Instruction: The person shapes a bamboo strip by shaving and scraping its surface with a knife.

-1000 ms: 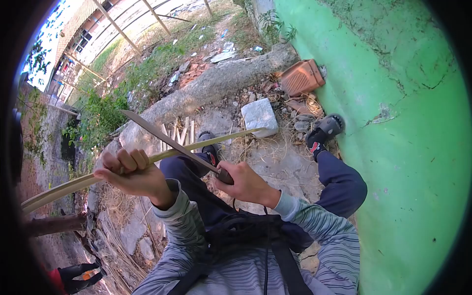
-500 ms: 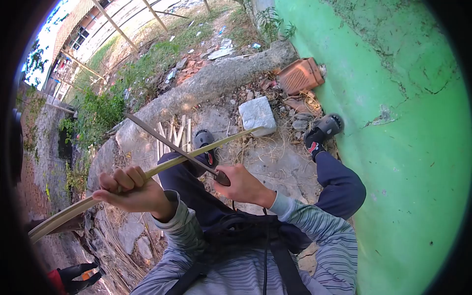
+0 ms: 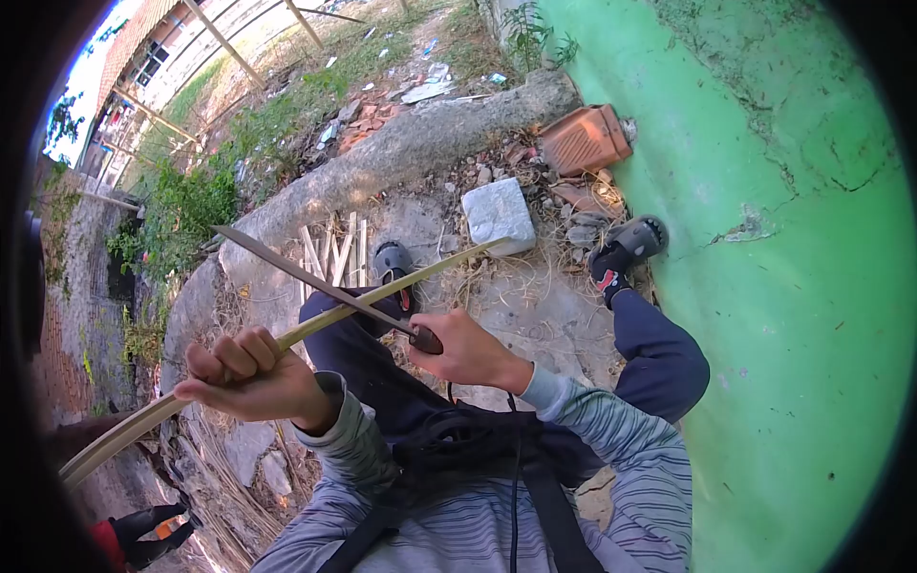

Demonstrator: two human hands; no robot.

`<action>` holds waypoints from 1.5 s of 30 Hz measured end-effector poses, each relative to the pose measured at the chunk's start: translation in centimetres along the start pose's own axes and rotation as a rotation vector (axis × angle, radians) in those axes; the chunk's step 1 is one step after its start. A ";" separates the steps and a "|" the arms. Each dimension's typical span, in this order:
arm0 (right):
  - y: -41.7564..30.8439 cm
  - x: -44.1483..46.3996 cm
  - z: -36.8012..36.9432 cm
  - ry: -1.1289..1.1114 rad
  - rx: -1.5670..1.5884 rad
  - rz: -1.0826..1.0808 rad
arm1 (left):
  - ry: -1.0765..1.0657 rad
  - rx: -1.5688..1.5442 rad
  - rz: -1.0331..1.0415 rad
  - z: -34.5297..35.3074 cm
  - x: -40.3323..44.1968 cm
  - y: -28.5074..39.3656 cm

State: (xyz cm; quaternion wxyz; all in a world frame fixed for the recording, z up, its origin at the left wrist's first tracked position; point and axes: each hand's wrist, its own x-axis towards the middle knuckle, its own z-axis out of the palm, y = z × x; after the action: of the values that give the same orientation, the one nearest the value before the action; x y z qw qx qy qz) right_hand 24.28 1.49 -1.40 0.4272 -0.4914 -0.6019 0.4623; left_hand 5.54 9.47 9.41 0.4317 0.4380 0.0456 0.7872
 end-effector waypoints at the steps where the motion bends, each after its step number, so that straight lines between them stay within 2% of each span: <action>1: 0.1 0.1 0.0 0.001 0.001 0.001 | 0.000 0.001 -0.001 0.1 -0.1 -0.1; 4: 1.7 0.5 -0.1 0.008 -0.022 -0.055 | -0.014 0.024 0.005 0.1 -0.1 0.1; 6: 7.5 0.5 -0.8 0.067 -0.084 0.210 | 0.010 0.102 0.009 -0.1 -0.1 0.3; 8: 14.2 0.2 -1.7 0.127 -0.174 0.228 | 0.024 0.102 0.009 -0.4 -0.3 0.5; 9: 14.4 0.5 -2.1 0.192 -0.262 0.242 | 0.033 0.100 0.009 -0.5 -0.3 0.5; 11: 14.7 0.5 -1.8 0.180 -0.253 0.188 | 0.007 0.066 0.009 -0.6 -0.2 0.4; 13: 11.9 0.2 -1.3 0.161 -0.236 0.149 | -0.012 0.042 -0.005 -0.6 -0.2 0.4; 16: 6.4 0.7 -0.4 0.003 -0.128 0.044 | 0.012 0.050 -0.006 -0.7 0.4 0.1; 19: 6.7 0.7 -0.2 0.013 -0.113 0.090 | -0.021 -0.016 -0.014 -0.9 0.5 0.1; 22: 13.0 0.5 -0.5 0.106 -0.141 0.216 | -0.015 -0.019 0.000 -1.7 0.3 0.3; 26: 14.4 0.8 -1.0 0.126 -0.212 0.231 | -0.056 -0.021 0.009 -2.1 0.3 0.5; 30: 8.4 1.0 -1.4 0.055 -0.223 0.196 | -0.146 -0.110 0.012 -1.5 -0.1 0.4; 32: 7.8 0.9 -1.4 0.051 -0.212 0.071 | -0.171 -0.101 0.020 -1.4 -0.4 0.4; 33: 9.0 0.7 -1.3 0.051 -0.213 0.071 | -0.194 -0.091 0.024 -1.4 -0.5 0.5; 35: 13.4 0.3 -1.3 0.105 -0.165 0.264 | -0.193 -0.087 0.026 -1.5 -0.7 0.7; 38: 17.7 0.4 -1.9 0.225 -0.325 0.164 | -0.169 -0.076 0.031 -1.7 -1.1 1.0; 42: 12.6 0.7 -1.1 0.178 -0.250 0.197 | -0.174 -0.116 0.014 -1.8 -1.0 1.0; 45: 10.3 1.1 -0.5 0.085 -0.230 0.128 | -0.191 -0.085 0.014 -1.5 -1.1 1.0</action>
State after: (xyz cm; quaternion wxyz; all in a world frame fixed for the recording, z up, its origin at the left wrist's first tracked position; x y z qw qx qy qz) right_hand 26.58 3.58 -11.27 0.3628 -0.5939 -0.5996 0.3952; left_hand 4.09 8.50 8.26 0.4466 0.4926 -0.0322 0.7462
